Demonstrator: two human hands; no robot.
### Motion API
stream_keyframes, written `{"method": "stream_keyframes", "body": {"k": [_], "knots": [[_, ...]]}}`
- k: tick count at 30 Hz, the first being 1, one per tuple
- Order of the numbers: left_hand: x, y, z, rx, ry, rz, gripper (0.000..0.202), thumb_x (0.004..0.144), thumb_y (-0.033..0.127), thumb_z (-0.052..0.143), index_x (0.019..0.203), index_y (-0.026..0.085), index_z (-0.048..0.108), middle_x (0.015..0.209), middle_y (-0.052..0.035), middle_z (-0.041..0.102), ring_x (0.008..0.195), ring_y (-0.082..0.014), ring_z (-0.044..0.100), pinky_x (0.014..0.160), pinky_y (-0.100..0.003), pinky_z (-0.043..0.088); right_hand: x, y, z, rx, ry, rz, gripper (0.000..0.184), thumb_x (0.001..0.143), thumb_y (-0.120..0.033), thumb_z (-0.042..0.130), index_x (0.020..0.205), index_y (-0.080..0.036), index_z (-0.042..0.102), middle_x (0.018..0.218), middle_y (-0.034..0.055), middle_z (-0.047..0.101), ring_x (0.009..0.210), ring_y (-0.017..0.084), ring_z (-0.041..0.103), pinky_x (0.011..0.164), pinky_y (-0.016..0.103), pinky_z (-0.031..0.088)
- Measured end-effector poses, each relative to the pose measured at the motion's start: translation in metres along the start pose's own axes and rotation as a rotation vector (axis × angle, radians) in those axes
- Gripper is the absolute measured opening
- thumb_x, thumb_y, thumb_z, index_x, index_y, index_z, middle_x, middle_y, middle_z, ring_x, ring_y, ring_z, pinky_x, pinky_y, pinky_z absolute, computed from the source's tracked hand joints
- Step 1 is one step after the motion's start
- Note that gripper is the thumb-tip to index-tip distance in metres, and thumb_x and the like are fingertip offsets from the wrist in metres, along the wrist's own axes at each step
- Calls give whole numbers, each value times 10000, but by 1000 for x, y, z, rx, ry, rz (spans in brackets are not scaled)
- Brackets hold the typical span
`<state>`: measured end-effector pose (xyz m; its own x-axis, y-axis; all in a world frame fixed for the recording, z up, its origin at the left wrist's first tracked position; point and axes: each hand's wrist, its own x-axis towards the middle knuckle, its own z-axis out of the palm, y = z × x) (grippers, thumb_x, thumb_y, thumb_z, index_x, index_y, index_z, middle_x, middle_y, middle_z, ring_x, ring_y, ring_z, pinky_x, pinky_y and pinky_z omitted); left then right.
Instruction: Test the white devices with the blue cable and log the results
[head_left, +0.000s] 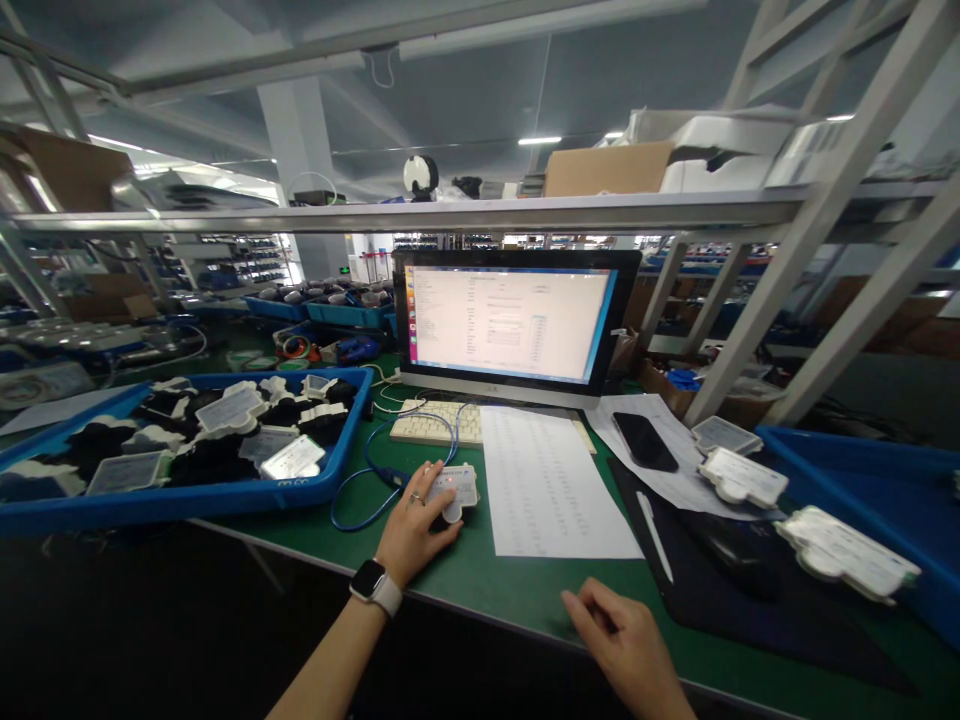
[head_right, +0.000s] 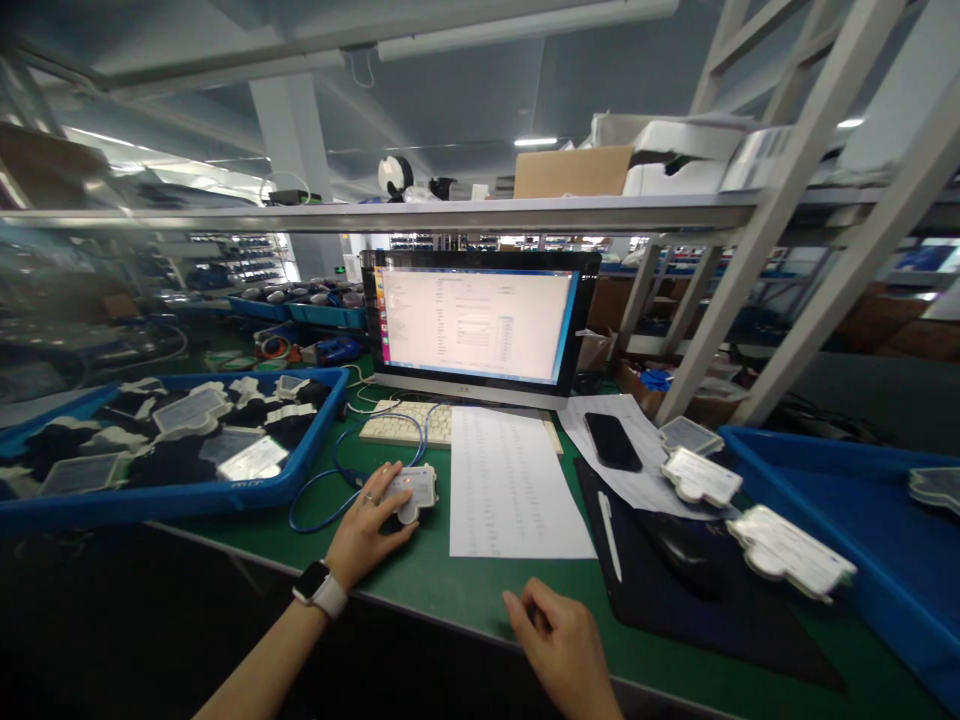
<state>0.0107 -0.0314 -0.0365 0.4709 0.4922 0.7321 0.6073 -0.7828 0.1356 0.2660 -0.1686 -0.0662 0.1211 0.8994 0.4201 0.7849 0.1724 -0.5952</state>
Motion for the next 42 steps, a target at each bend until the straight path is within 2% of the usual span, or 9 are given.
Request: {"method": "stream_keyframes", "body": {"k": [15, 42], "knots": [[0, 1, 0, -13, 10, -16, 320, 750, 237, 632, 1063, 200, 571, 1343, -139, 441, 1273, -311, 378, 984, -500, 436, -1, -3, -3, -27, 9, 10, 478, 847, -564, 421, 528, -208, 452, 436, -45, 380, 407, 97, 368, 434, 232, 287], [0, 2, -1, -11, -13, -33, 317, 742, 229, 643, 1049, 190, 572, 1347, -144, 433, 1277, -316, 370, 994, -492, 430, -2, -1, -1, -8, 26, -3, 452, 851, -529, 448, 539, -202, 463, 439, -46, 394, 403, 97, 390, 439, 215, 297]]}}
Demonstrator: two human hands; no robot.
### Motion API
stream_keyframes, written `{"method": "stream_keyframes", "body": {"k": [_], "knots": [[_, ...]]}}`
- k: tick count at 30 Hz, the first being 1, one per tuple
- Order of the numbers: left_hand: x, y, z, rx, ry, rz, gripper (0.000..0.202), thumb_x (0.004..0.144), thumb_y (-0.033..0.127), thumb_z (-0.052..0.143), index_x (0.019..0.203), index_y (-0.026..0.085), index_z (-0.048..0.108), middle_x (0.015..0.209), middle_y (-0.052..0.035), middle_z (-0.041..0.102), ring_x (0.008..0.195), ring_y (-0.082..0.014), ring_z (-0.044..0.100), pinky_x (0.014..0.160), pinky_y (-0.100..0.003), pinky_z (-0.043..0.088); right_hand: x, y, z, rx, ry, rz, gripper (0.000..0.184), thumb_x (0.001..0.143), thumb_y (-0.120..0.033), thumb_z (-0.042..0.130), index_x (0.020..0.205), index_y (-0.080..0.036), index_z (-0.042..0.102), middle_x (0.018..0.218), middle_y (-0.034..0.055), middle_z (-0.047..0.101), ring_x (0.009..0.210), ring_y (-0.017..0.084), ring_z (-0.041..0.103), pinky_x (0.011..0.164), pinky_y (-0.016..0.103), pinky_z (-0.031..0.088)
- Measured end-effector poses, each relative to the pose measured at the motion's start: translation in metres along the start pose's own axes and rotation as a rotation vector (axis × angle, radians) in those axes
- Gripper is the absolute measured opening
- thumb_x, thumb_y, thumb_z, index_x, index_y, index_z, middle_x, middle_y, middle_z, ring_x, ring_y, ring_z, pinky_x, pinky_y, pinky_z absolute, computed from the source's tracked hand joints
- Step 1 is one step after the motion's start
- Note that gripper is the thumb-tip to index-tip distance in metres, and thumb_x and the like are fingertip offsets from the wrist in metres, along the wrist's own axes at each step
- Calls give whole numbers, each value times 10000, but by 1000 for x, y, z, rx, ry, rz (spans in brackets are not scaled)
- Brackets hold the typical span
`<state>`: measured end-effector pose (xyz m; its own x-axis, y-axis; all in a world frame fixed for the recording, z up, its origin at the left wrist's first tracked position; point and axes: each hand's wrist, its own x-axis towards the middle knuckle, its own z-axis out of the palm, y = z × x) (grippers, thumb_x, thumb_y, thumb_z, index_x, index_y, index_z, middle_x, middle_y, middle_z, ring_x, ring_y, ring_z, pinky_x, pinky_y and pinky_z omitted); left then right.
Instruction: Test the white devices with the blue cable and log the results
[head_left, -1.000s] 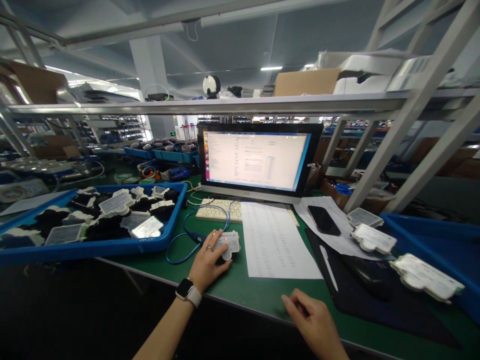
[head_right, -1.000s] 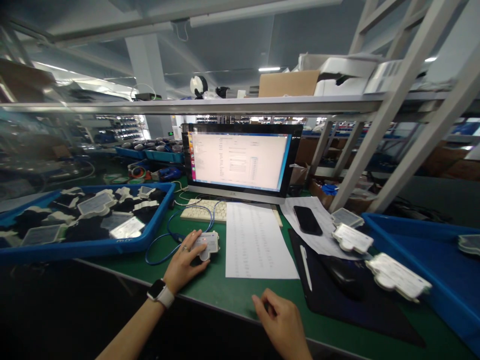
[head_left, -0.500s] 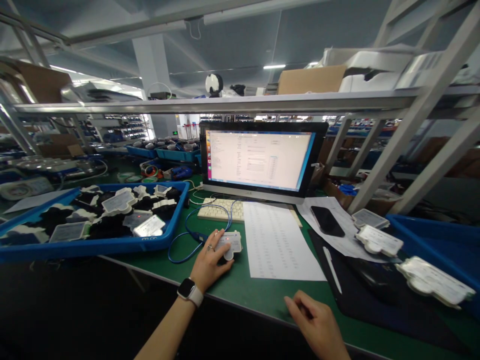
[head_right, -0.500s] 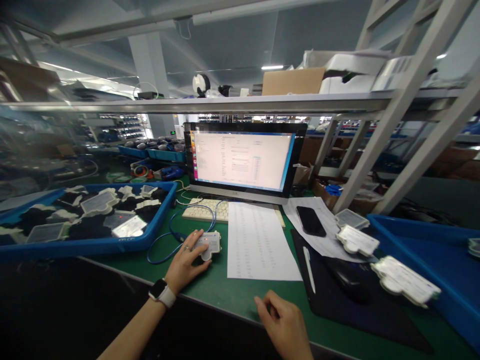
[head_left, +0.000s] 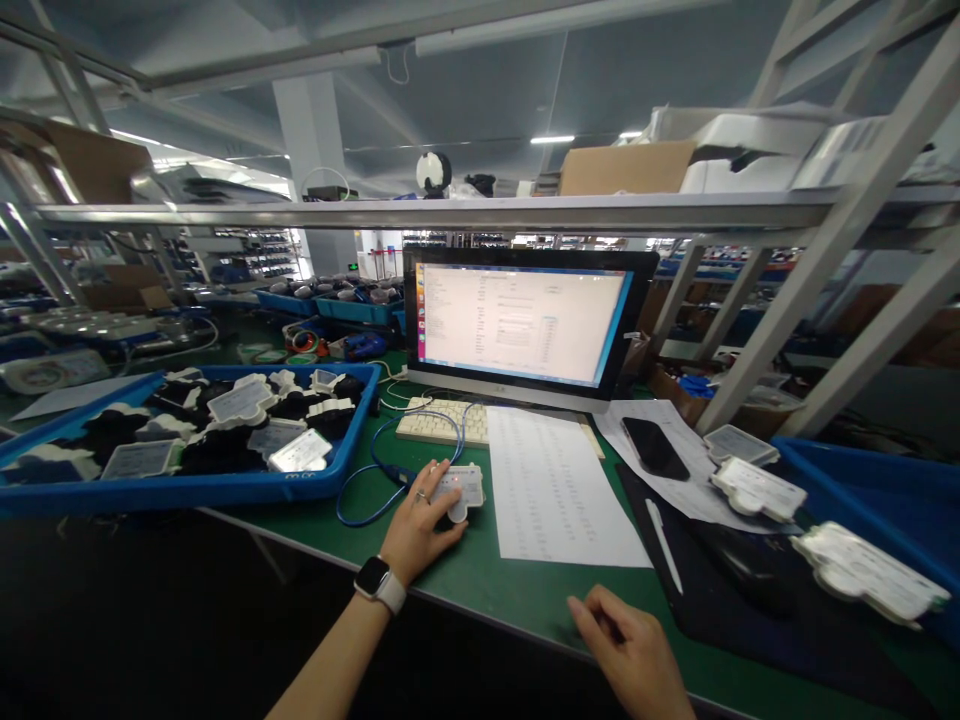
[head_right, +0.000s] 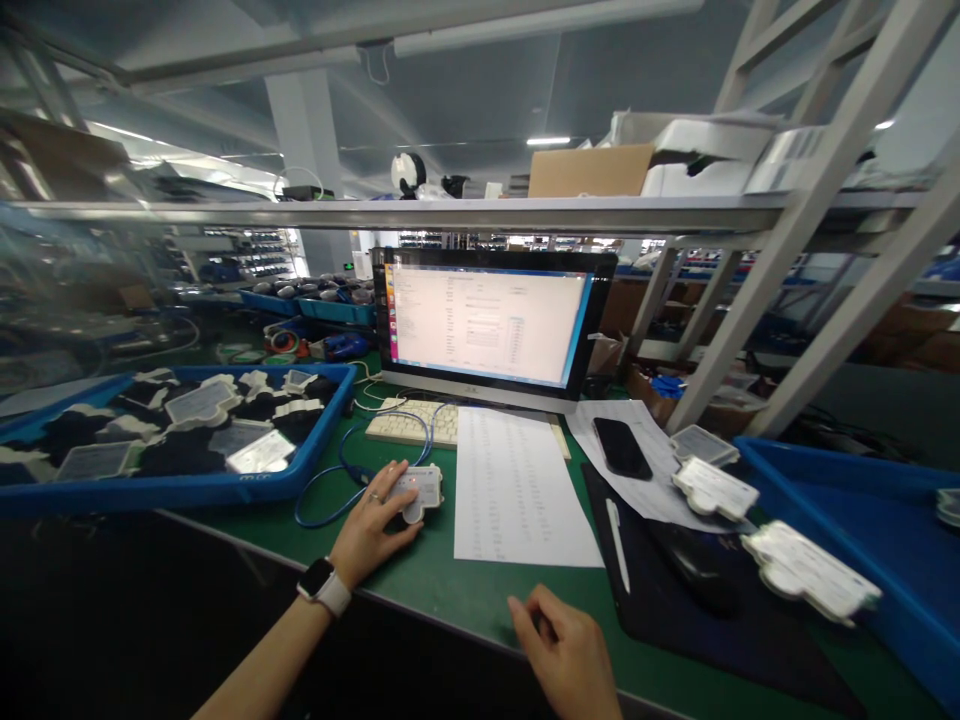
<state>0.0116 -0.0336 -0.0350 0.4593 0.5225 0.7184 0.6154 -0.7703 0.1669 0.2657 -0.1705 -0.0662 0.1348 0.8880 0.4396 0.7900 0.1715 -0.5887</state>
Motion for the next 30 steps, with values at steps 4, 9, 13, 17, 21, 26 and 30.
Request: {"method": "stream_keyframes", "body": {"k": [4, 9, 13, 17, 21, 26, 30], "knots": [[0, 1, -1, -2, -5, -3, 320, 739, 226, 644, 1049, 194, 571, 1346, -145, 434, 1274, -315, 376, 996, -497, 426, 1, 1, 0, -6, 0, -4, 453, 850, -530, 452, 536, -204, 452, 439, -49, 379, 400, 96, 380, 436, 218, 292], [0, 1, 0, -9, 1, -9, 325, 726, 212, 656, 1040, 186, 579, 1344, -149, 436, 1274, -316, 374, 1002, -492, 419, -1, 2, 0, -15, 3, -2, 465, 848, -544, 445, 530, -205, 453, 439, -47, 384, 405, 96, 377, 439, 221, 299], [-1, -1, 2, -16, 1, -3, 332, 727, 220, 657, 1047, 179, 578, 1341, -157, 437, 1274, -318, 372, 997, -487, 424, -2, 2, 0, -16, 14, -3, 462, 847, -543, 450, 533, -204, 450, 442, -49, 384, 405, 95, 374, 437, 221, 295], [-1, -2, 3, -19, 1, -2, 326, 735, 231, 650, 1048, 182, 575, 1345, -155, 431, 1275, -318, 370, 1001, -485, 420, -2, 4, 1, -20, 9, -5, 454, 852, -532, 449, 539, -203, 449, 441, -53, 373, 401, 93, 372, 438, 221, 285], [-1, -1, 2, -17, -5, -2, 322, 739, 237, 644, 1049, 180, 575, 1343, -160, 433, 1271, -324, 375, 998, -493, 420, -1, 4, 2, -23, 14, -7, 451, 849, -528, 455, 538, -203, 453, 440, -52, 373, 400, 94, 372, 437, 219, 286], [0, -1, 2, -16, -5, -5, 320, 737, 236, 647, 1043, 177, 576, 1341, -163, 435, 1270, -329, 373, 995, -493, 421, 0, 3, 2, -18, 20, -15, 445, 849, -516, 464, 535, -200, 459, 438, -50, 388, 399, 94, 379, 441, 215, 293], [-1, -1, 2, -22, -9, -8, 317, 737, 235, 646, 1041, 179, 576, 1345, -160, 430, 1275, -327, 366, 997, -488, 420, -1, 3, 1, -16, 23, -17, 442, 848, -509, 470, 533, -199, 456, 441, -50, 388, 400, 93, 381, 437, 213, 292]]}}
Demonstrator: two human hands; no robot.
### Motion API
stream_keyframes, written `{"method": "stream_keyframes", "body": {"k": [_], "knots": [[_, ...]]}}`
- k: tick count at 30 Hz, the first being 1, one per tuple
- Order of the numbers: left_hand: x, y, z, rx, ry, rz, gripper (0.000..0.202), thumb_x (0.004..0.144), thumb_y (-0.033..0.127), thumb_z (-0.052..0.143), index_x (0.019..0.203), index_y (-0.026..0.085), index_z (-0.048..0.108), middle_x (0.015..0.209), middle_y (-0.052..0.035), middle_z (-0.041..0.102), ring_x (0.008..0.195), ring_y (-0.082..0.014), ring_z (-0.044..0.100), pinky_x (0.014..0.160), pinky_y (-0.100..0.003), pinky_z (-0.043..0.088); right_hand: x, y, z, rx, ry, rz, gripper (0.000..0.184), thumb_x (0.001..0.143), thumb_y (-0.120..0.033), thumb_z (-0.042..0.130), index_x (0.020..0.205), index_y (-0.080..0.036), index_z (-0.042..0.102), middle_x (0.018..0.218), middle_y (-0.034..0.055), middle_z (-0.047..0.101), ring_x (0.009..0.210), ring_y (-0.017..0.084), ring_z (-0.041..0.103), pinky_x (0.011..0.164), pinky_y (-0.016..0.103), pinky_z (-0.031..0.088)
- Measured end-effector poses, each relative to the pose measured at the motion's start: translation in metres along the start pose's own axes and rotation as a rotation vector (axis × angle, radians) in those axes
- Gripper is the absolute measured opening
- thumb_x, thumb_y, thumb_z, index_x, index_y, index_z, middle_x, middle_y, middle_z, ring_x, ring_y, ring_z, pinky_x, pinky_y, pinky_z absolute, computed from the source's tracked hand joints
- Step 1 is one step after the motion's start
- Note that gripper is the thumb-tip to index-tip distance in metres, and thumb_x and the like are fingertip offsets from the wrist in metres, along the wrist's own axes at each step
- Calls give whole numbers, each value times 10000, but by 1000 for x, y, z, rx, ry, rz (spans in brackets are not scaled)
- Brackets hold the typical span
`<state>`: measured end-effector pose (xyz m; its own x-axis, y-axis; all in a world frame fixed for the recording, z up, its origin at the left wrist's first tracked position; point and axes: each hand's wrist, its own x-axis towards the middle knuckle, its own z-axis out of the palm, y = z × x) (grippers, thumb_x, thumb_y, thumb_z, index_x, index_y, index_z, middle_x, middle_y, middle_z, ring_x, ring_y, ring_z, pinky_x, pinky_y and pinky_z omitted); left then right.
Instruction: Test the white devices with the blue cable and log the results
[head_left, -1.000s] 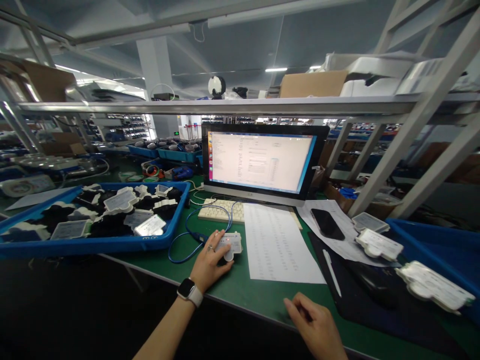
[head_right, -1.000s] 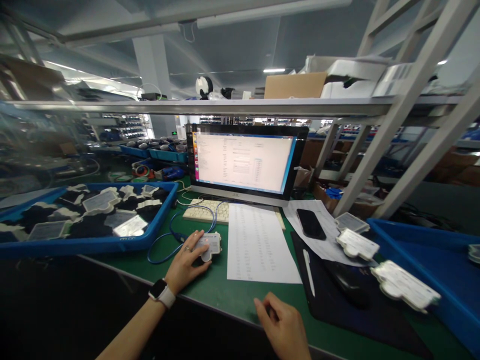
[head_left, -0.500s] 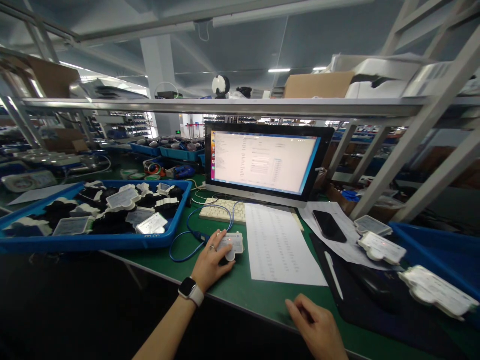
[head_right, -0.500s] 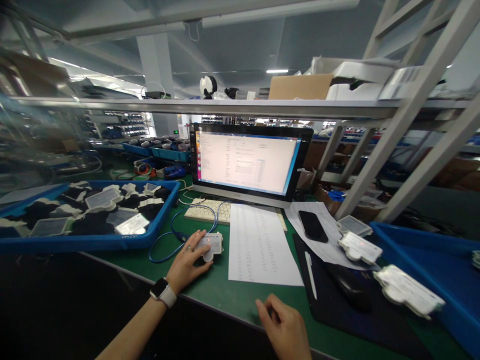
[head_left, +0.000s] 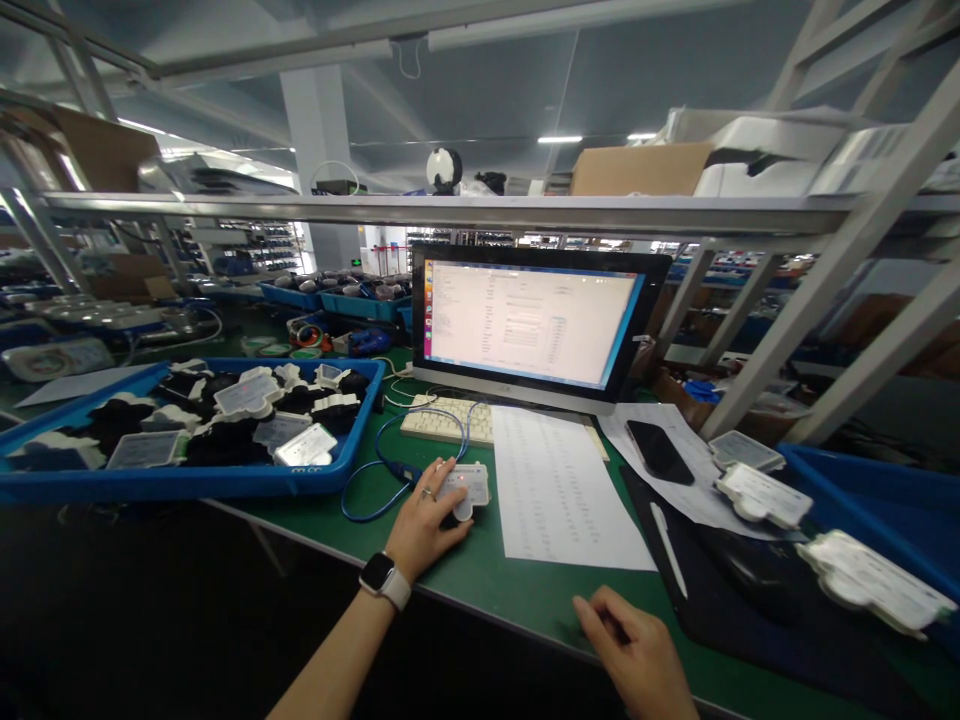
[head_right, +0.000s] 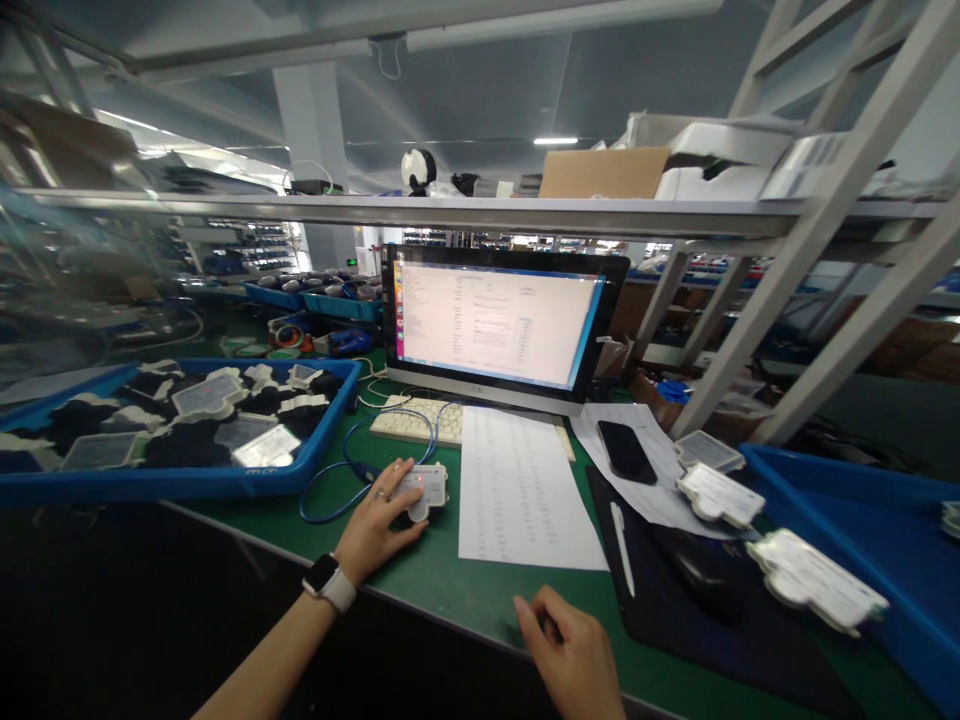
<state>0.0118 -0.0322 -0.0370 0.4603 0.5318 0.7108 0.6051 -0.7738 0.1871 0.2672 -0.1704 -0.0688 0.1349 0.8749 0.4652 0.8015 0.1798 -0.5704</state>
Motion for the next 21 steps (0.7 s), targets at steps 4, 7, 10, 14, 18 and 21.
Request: {"method": "stream_keyframes", "body": {"k": [4, 7, 10, 14, 18, 21], "knots": [[0, 0, 0, -6, -3, 1, 319, 734, 232, 648, 1040, 176, 579, 1344, -163, 431, 1275, -326, 366, 995, -490, 421, -1, 1, 0, 5, -3, 0, 440, 851, -508, 462, 537, -200, 455, 445, -48, 390, 404, 95, 386, 441, 212, 296], [0, 0, 0, -6, 1, -1, 317, 730, 228, 653, 1035, 175, 584, 1344, -163, 433, 1274, -326, 367, 993, -489, 422, -1, 1, 0, 2, -11, 11, 444, 849, -517, 457, 537, -201, 456, 440, -48, 382, 403, 98, 382, 440, 214, 294], [0, 0, 0, -10, 4, -3, 319, 730, 226, 654, 1036, 171, 585, 1342, -164, 435, 1275, -325, 366, 999, -491, 415, -1, 2, 1, -3, -16, 21, 451, 847, -532, 452, 538, -204, 457, 438, -48, 379, 405, 100, 379, 445, 218, 296], [0, 0, 1, -13, 0, -7, 323, 732, 228, 652, 1043, 178, 581, 1345, -157, 431, 1278, -319, 363, 1000, -490, 416, -1, 1, 0, 6, -23, 24, 448, 850, -530, 451, 543, -204, 457, 440, -52, 377, 405, 98, 377, 444, 218, 293], [0, 1, -1, -9, 4, -3, 318, 738, 226, 644, 1046, 182, 580, 1350, -152, 419, 1293, -309, 341, 1001, -475, 416, -1, 1, 0, 9, -15, 10, 440, 852, -512, 461, 542, -199, 453, 447, -55, 376, 408, 93, 382, 448, 213, 292], [1, 5, -7, 30, 47, -4, 329, 728, 252, 656, 1047, 203, 592, 1388, -140, 359, 1326, -327, 266, 1006, -504, 391, -1, 1, 1, 5, -12, 12, 439, 852, -510, 462, 543, -198, 454, 448, -55, 377, 408, 93, 384, 449, 214, 294]]}}
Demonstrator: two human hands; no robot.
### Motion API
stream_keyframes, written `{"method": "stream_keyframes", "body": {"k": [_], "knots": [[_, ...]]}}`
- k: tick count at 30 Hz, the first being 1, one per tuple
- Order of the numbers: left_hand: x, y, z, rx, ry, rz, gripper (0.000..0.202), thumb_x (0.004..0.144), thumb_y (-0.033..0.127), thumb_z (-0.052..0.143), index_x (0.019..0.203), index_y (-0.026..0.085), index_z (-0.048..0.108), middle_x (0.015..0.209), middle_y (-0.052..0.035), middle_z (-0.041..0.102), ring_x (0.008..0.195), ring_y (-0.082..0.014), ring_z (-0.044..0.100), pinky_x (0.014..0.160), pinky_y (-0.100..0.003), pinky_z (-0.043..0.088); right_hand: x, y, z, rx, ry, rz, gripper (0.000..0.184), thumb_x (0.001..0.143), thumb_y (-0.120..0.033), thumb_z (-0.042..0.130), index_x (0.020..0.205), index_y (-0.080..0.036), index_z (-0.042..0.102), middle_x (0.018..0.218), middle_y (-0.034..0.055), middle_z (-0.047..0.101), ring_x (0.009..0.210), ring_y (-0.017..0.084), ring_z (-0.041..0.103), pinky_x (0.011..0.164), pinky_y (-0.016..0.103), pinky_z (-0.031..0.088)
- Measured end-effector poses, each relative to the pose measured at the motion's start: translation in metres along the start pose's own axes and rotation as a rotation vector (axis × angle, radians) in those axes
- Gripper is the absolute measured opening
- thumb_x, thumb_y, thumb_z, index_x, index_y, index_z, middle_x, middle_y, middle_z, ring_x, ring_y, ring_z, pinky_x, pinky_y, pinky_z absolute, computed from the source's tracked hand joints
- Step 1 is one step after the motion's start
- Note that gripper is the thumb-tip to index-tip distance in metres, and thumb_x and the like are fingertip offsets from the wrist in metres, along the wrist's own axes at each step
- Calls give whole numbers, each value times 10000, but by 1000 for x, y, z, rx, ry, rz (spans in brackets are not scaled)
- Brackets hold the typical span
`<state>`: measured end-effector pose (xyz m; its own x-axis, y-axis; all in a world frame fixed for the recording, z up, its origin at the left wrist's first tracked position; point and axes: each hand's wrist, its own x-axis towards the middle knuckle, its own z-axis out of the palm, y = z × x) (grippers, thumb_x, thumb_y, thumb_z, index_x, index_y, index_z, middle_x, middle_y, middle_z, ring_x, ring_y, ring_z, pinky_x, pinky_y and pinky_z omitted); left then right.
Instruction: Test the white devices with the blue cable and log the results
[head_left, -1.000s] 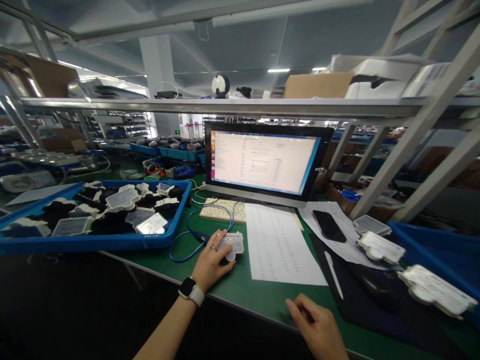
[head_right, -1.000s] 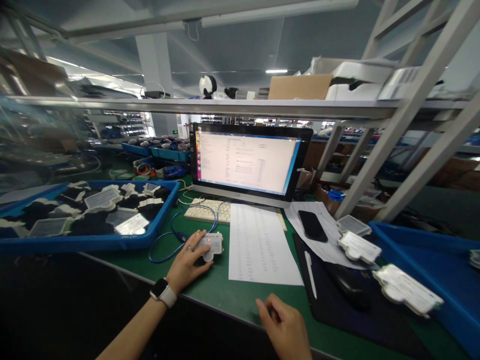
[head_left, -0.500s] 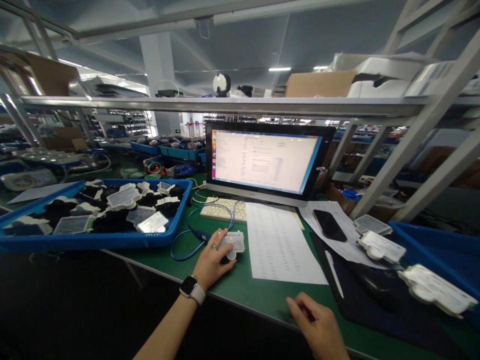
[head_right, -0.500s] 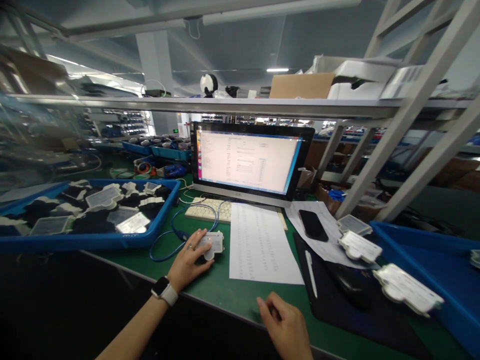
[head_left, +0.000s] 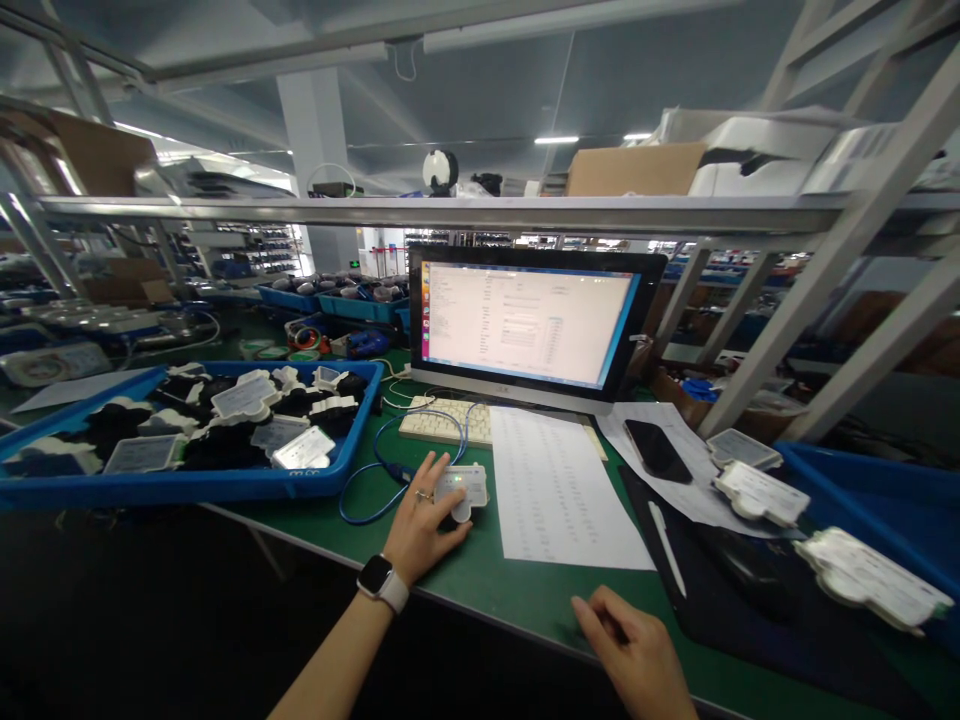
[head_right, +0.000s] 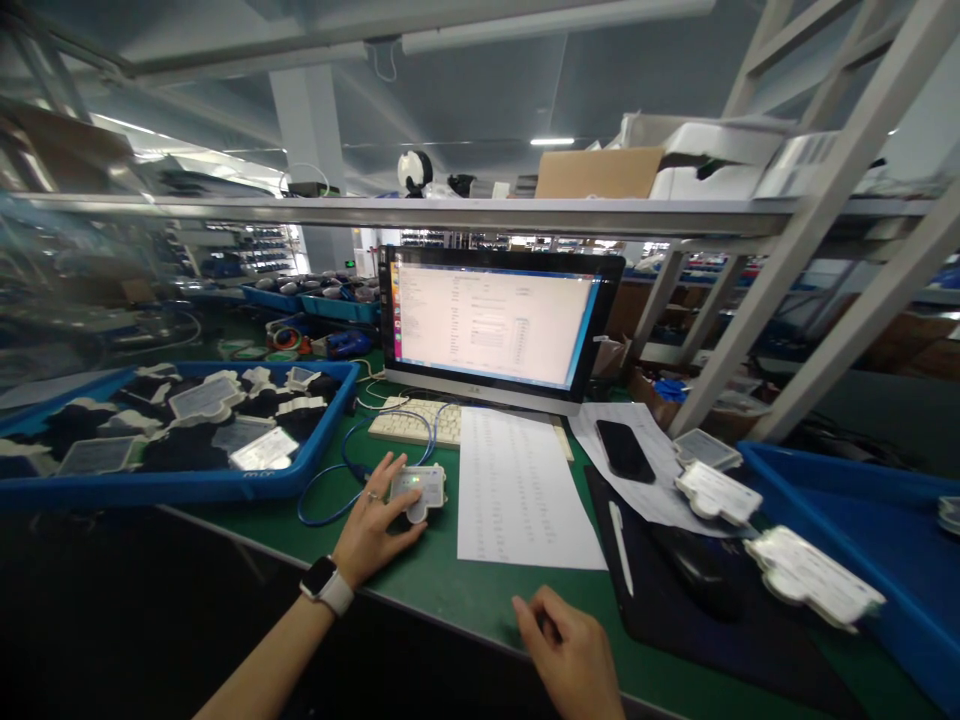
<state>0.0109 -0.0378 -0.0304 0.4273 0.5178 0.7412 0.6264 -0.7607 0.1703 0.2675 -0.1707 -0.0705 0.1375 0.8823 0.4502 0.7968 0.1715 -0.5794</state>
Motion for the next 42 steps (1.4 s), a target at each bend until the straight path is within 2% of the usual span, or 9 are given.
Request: {"method": "stream_keyframes", "body": {"k": [4, 9, 15, 19, 24, 27, 32, 38, 42], "knots": [[2, 6, -7, 61, 86, 14, 347, 721, 329, 659, 1047, 226, 600, 1398, -122, 333, 1330, -356, 228, 1027, -581, 303, 1, 0, 1, 1, 11, 2, 443, 851, -515, 461, 540, -199, 453, 442, -57, 372, 402, 93, 382, 445, 216, 295], [0, 4, -7, 32, 130, -38, 294, 755, 341, 595, 1027, 229, 597, 1332, -115, 402, 1272, -325, 330, 1022, -535, 305, 2, -2, 0, 6, 20, -1, 452, 846, -521, 458, 526, -201, 455, 430, -51, 384, 399, 95, 380, 437, 216, 293], [-6, -22, -10, -169, 291, -837, 281, 824, 436, 371, 856, 191, 506, 864, -105, 583, 843, -242, 575, 805, -413, 447, 3, -3, -1, 18, 4, 10, 464, 847, -546, 439, 533, -205, 452, 438, -46, 390, 405, 102, 388, 440, 221, 301], [5, -42, -13, -219, 139, -1035, 303, 764, 508, 482, 783, 207, 469, 665, -69, 597, 703, -276, 603, 716, -424, 447, 4, -3, -1, 23, -16, 11, 465, 844, -556, 440, 541, -205, 461, 439, -46, 400, 410, 102, 395, 447, 222, 303], [28, -52, -11, -331, 92, -1229, 548, 565, 401, 746, 958, 162, 448, 739, -97, 626, 750, -299, 625, 740, -428, 435, 4, -5, -2, 35, -11, -9, 486, 842, -569, 435, 528, -199, 458, 439, -43, 414, 408, 100, 405, 441, 217, 303], [36, -48, -11, -482, 146, -1263, 537, 585, 285, 745, 1001, 149, 434, 725, -48, 598, 668, -204, 605, 663, -338, 449, 5, -7, -3, 36, 8, -16, 492, 842, -571, 434, 522, -198, 457, 434, -45, 408, 400, 97, 402, 437, 215, 300], [41, -30, -22, -860, 178, -1194, 262, 723, 334, 643, 819, 137, 500, 600, 35, 472, 458, -60, 434, 423, -186, 336, 8, -14, -6, 47, -5, 7, 508, 837, -591, 413, 512, -202, 459, 428, -41, 406, 400, 102, 404, 427, 220, 297], [37, -11, -35, -1099, 233, -1099, 437, 682, 295, 694, 1065, 182, 517, 795, 2, 578, 634, -66, 543, 536, -168, 430, 10, -19, -9, 50, -17, 39, 506, 830, -598, 407, 514, -205, 461, 430, -42, 399, 404, 103, 404, 430, 221, 300], [32, -4, -30, -1117, 189, -969, 608, 672, 322, 701, 1219, 211, 460, 996, -50, 601, 853, -150, 606, 680, -250, 507, 8, -16, -7, 45, -21, 47, 504, 833, -597, 400, 521, -207, 462, 432, -41, 398, 412, 105, 401, 439, 225, 304]]}}
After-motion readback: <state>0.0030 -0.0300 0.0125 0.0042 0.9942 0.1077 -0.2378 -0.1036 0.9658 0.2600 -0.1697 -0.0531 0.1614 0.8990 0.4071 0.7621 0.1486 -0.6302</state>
